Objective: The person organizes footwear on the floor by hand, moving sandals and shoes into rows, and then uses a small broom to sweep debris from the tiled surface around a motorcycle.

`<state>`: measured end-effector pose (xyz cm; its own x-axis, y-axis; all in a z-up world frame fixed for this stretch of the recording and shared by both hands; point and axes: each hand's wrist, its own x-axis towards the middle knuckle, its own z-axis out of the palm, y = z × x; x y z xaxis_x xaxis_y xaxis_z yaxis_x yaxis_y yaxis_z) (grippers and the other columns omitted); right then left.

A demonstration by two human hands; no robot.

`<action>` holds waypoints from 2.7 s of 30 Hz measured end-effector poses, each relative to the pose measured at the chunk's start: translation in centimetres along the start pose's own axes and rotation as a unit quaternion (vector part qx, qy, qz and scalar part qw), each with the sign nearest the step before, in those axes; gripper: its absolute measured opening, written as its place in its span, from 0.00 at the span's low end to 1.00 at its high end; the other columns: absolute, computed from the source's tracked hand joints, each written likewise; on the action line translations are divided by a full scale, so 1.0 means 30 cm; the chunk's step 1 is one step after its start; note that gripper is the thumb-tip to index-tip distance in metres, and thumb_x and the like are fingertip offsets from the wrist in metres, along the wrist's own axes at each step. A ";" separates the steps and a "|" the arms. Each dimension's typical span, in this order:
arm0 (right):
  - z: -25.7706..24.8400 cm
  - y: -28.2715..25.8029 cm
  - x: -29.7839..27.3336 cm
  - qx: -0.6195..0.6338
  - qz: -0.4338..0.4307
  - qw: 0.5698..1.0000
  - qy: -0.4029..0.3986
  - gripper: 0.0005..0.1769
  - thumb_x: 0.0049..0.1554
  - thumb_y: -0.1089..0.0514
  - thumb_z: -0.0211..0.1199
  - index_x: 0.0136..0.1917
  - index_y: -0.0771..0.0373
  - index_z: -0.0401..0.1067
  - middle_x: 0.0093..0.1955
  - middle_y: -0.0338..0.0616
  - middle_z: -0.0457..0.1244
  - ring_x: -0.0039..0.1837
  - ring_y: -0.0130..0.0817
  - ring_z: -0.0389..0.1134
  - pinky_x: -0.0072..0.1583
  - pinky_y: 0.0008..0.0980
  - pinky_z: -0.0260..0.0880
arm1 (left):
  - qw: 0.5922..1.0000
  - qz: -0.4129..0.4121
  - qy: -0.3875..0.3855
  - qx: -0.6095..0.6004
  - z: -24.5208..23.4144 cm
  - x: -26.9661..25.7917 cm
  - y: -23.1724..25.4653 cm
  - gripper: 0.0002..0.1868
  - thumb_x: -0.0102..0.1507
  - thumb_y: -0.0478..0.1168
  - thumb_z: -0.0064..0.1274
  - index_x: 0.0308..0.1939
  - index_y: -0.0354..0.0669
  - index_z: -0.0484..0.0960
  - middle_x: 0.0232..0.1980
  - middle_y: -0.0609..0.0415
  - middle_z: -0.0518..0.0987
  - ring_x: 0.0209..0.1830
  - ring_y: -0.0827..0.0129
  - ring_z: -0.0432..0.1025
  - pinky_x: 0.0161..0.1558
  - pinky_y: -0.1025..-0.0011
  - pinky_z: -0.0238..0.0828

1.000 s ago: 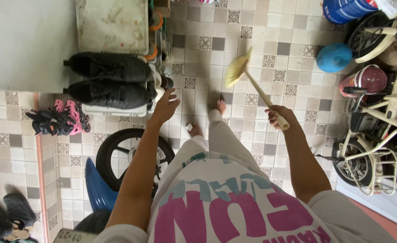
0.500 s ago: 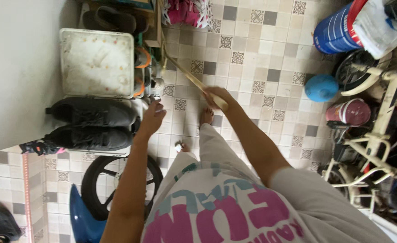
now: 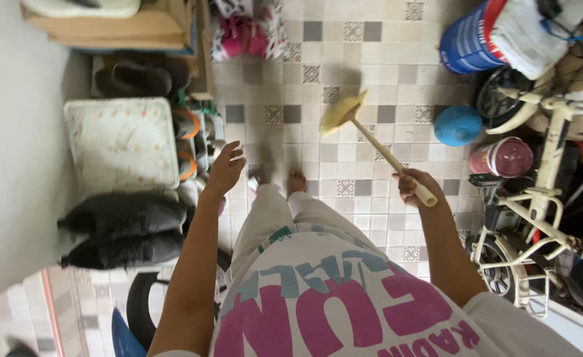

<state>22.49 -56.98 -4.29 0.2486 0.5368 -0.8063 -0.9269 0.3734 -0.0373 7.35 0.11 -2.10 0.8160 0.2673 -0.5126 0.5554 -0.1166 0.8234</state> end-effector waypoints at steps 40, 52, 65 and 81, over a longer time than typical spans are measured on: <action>0.780 -0.084 0.312 0.229 -0.170 0.940 0.186 0.11 0.63 0.56 0.53 0.47 0.67 0.67 0.22 0.29 0.52 0.21 0.20 0.51 0.21 0.20 0.51 | 0.885 0.191 -0.393 0.159 0.202 1.553 0.821 0.27 0.66 0.37 0.53 0.70 0.40 0.67 0.64 0.44 0.76 0.64 0.61 0.73 0.60 0.65 0.72; 0.801 -0.835 0.777 0.250 -0.244 0.936 0.033 0.13 0.65 0.57 0.56 0.43 0.67 0.72 0.27 0.36 0.61 0.25 0.21 0.59 0.26 0.18 0.60 | 0.896 0.091 -0.372 0.224 0.385 1.739 1.193 0.30 0.66 0.37 0.53 0.73 0.45 0.66 0.64 0.43 0.76 0.55 0.65 0.75 0.52 0.71 0.74; 0.752 -0.814 0.324 0.333 -0.152 0.919 0.148 0.17 0.64 0.57 0.50 0.33 0.56 0.56 0.25 0.33 0.53 0.24 0.22 0.52 0.24 0.20 0.53 | 0.889 0.147 -0.395 0.181 0.666 1.889 1.267 0.31 0.67 0.37 0.53 0.73 0.41 0.63 0.67 0.40 0.74 0.64 0.59 0.73 0.59 0.65 0.73; 0.288 -0.839 0.525 0.588 -0.373 0.714 -0.074 0.14 0.70 0.55 0.44 0.55 0.71 0.61 0.34 0.38 0.59 0.29 0.25 0.61 0.27 0.17 0.60 | 0.788 0.146 -0.496 0.335 0.975 2.104 1.586 0.31 0.65 0.38 0.52 0.72 0.44 0.65 0.66 0.41 0.76 0.60 0.55 0.76 0.58 0.64 0.74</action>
<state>52.15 -51.38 -10.96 0.6583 -0.1015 -0.7459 0.3333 0.9277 0.1679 89.97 -16.55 -2.42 0.4637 -0.7053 -0.5362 0.0093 -0.6013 0.7989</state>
